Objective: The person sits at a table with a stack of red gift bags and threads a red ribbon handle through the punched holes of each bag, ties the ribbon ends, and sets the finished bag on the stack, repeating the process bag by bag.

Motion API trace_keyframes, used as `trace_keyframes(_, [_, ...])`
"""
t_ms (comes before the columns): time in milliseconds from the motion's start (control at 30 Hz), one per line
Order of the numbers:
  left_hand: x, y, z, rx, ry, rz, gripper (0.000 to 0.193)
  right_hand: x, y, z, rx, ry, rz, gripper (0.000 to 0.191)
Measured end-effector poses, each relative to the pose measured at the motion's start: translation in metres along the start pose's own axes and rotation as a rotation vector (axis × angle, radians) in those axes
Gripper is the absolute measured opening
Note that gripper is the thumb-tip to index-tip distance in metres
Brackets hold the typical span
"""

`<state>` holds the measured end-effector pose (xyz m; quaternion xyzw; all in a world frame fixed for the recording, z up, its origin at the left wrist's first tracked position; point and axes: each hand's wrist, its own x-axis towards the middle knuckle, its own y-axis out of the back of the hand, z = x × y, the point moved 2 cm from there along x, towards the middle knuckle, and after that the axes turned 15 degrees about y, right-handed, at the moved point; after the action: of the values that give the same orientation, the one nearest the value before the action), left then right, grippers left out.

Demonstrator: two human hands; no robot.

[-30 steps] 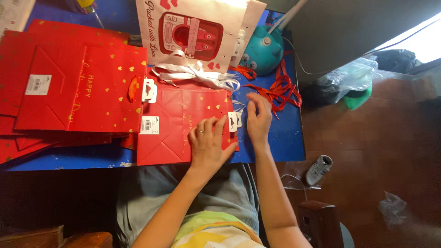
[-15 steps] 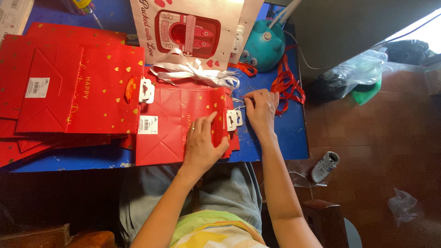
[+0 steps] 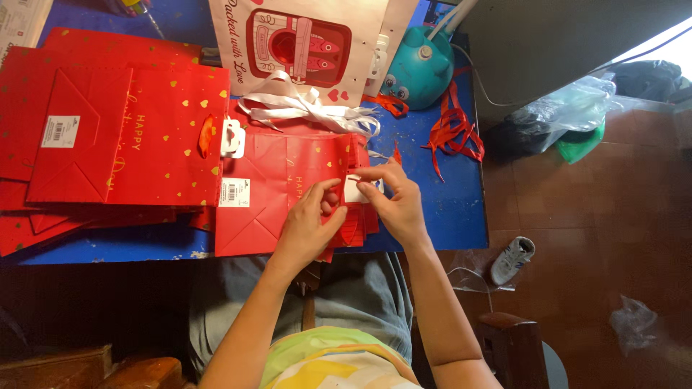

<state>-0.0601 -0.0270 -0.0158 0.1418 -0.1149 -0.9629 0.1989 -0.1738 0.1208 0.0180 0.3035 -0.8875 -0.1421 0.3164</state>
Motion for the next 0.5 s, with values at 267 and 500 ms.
trace_keyframes(267, [0.016, 0.004, -0.031, -0.338, 0.109, -0.248, 0.045, -0.003, -0.01, -0.018, -0.268, 0.056, -0.251, 0.011])
trace_keyframes(500, [0.013, 0.005, -0.032, -0.358, 0.152, -0.302, 0.046, 0.002, -0.006, -0.031, -0.391, 0.133, -0.378, 0.014])
